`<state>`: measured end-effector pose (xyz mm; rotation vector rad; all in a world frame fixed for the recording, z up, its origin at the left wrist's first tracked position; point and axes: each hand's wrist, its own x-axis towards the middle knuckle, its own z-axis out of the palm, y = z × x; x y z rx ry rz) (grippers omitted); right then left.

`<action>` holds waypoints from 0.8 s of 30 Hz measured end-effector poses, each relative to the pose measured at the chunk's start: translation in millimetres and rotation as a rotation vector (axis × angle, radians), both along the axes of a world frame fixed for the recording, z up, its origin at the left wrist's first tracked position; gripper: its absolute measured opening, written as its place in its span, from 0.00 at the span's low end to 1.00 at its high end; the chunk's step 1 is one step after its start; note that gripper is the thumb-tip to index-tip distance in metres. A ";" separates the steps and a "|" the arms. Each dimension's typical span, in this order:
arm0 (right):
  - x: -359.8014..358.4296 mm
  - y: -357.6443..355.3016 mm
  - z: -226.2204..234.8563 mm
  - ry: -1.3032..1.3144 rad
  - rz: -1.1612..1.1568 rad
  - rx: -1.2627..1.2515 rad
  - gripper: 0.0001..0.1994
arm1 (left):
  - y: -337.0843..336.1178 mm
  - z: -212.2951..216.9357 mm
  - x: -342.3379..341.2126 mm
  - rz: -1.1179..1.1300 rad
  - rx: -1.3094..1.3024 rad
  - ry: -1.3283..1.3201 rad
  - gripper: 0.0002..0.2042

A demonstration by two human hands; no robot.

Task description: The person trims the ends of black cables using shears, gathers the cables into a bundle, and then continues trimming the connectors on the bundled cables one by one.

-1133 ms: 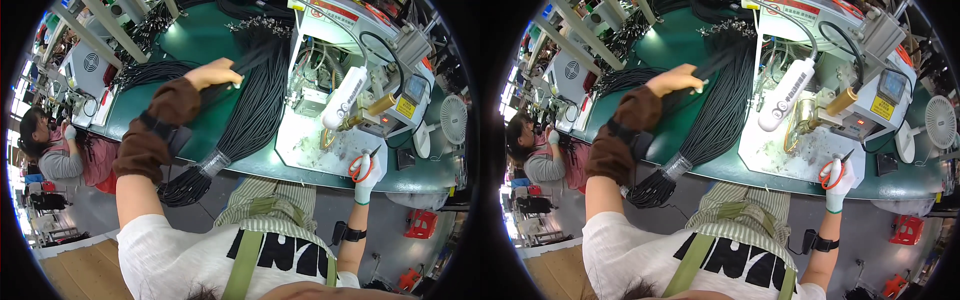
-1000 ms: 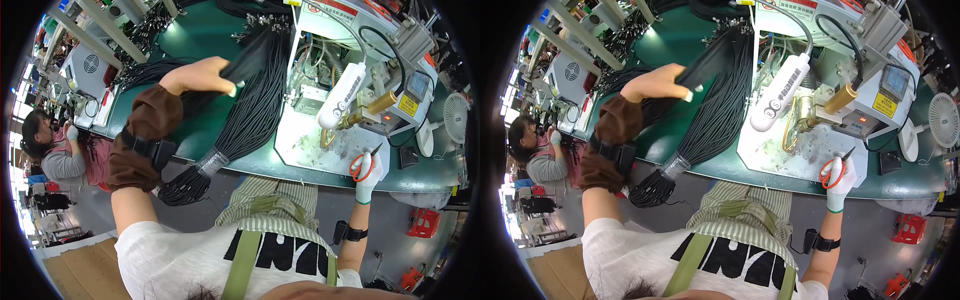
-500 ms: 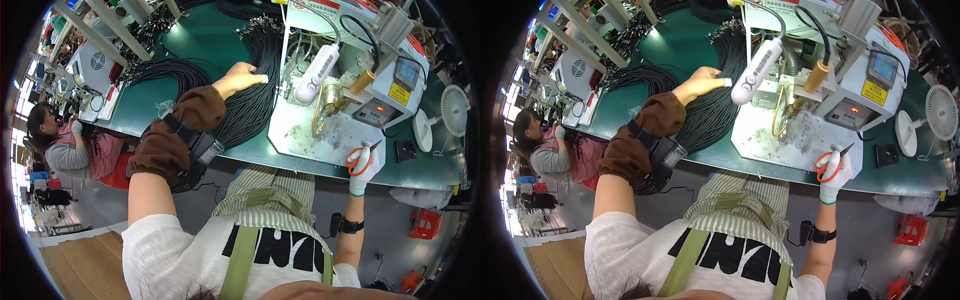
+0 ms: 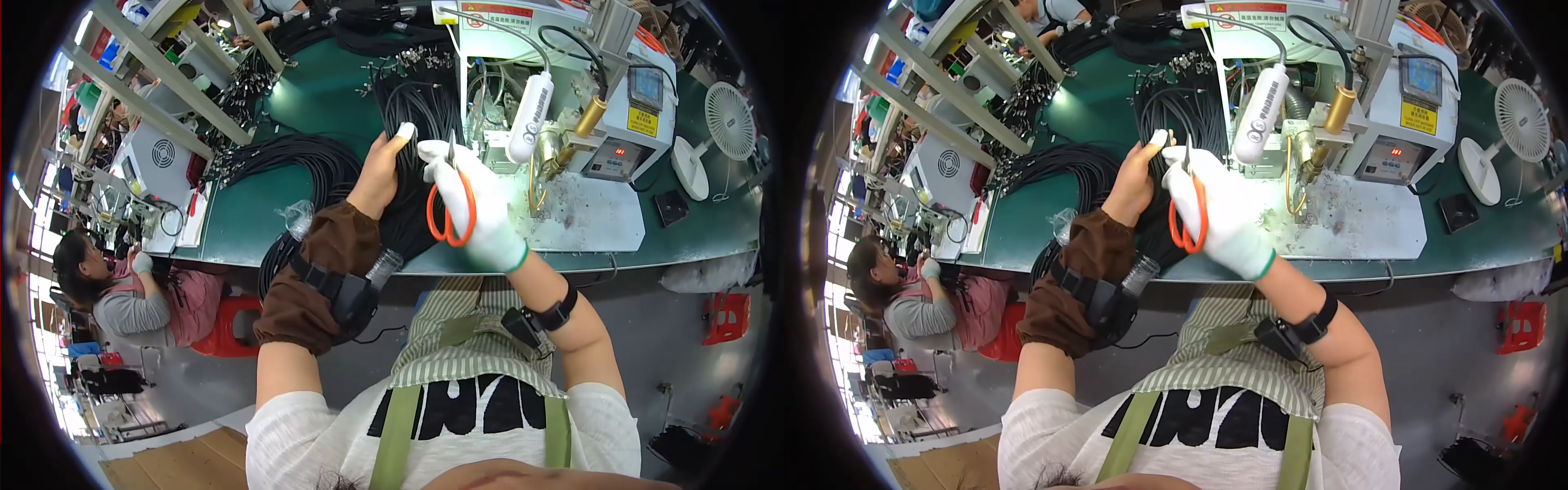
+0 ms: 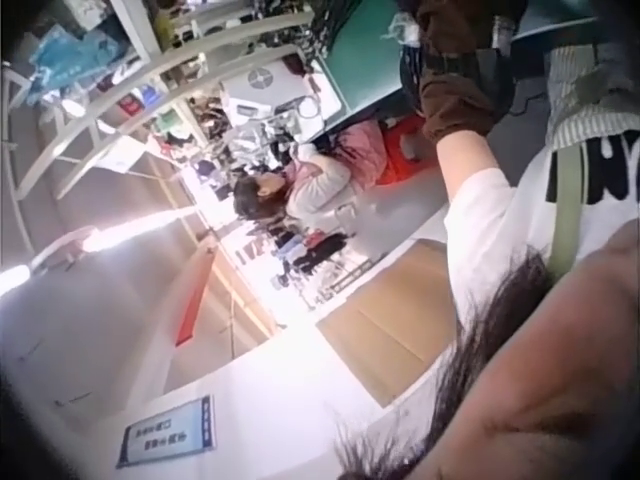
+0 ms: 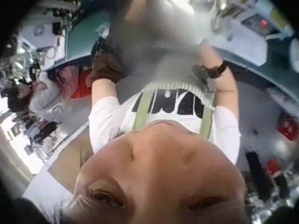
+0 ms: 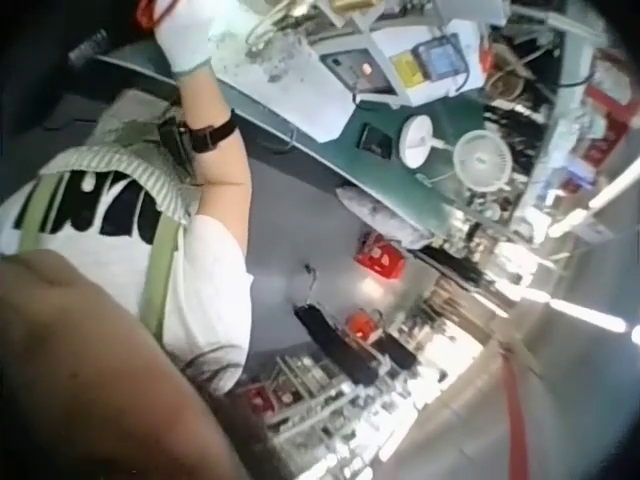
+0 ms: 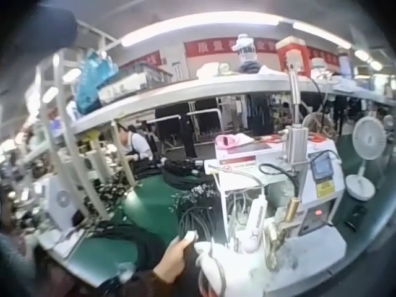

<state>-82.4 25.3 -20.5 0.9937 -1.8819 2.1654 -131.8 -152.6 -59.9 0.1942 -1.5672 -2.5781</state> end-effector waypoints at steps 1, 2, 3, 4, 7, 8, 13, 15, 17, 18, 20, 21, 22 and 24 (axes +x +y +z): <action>-16.4 -0.5 -14.9 -0.119 0.020 0.168 0.11 | -1.4 -1.1 1.4 -0.007 0.003 0.011 0.15; -27.4 -0.1 -29.3 -0.239 0.037 0.336 0.12 | -3.7 -6.0 1.5 -0.014 0.090 0.013 0.13; -30.7 -3.5 -37.7 -0.230 0.038 0.344 0.12 | -9.6 -13.3 2.0 -0.010 0.179 0.013 0.12; -33.9 -4.0 -43.6 -0.273 0.009 0.267 0.12 | -11.5 -14.0 -0.2 -0.011 0.270 0.017 0.12; -39.5 -12.5 -40.3 -0.363 -0.047 0.124 0.12 | -25.7 -11.3 0.8 -0.235 0.457 0.136 0.13; -43.9 -26.6 -26.1 -0.409 -0.027 -0.102 0.12 | -27.6 -11.4 4.3 -0.351 0.543 0.186 0.15; -114.5 -87.3 -22.3 -0.993 0.144 -0.430 0.08 | -32.6 -3.5 5.9 -0.376 0.456 0.213 0.18; -163.0 -109.2 -76.8 -0.623 -0.139 -0.184 0.09 | -26.2 9.3 8.2 -0.341 0.332 0.222 0.19; -174.6 -124.4 -100.8 -0.270 -0.381 0.087 0.11 | -32.3 20.6 24.4 -0.293 0.271 0.203 0.19; -170.0 -122.4 -99.9 -0.204 -0.402 0.117 0.14 | -40.6 34.0 38.6 -0.301 0.227 0.243 0.18; -164.4 -113.9 -98.6 -0.065 -0.453 0.166 0.19 | -56.5 67.4 70.4 -0.257 0.155 0.299 0.16; -164.0 -115.6 -100.9 -0.078 -0.446 0.159 0.19 | -66.5 84.7 92.7 -0.202 0.118 0.317 0.14; -167.6 -115.8 -105.3 -0.074 -0.481 0.157 0.19 | -76.9 91.4 109.2 -0.181 0.050 0.336 0.12; -173.4 -124.9 -109.8 -0.063 -0.528 0.142 0.20 | -105.8 98.0 148.9 -0.111 -0.072 0.446 0.10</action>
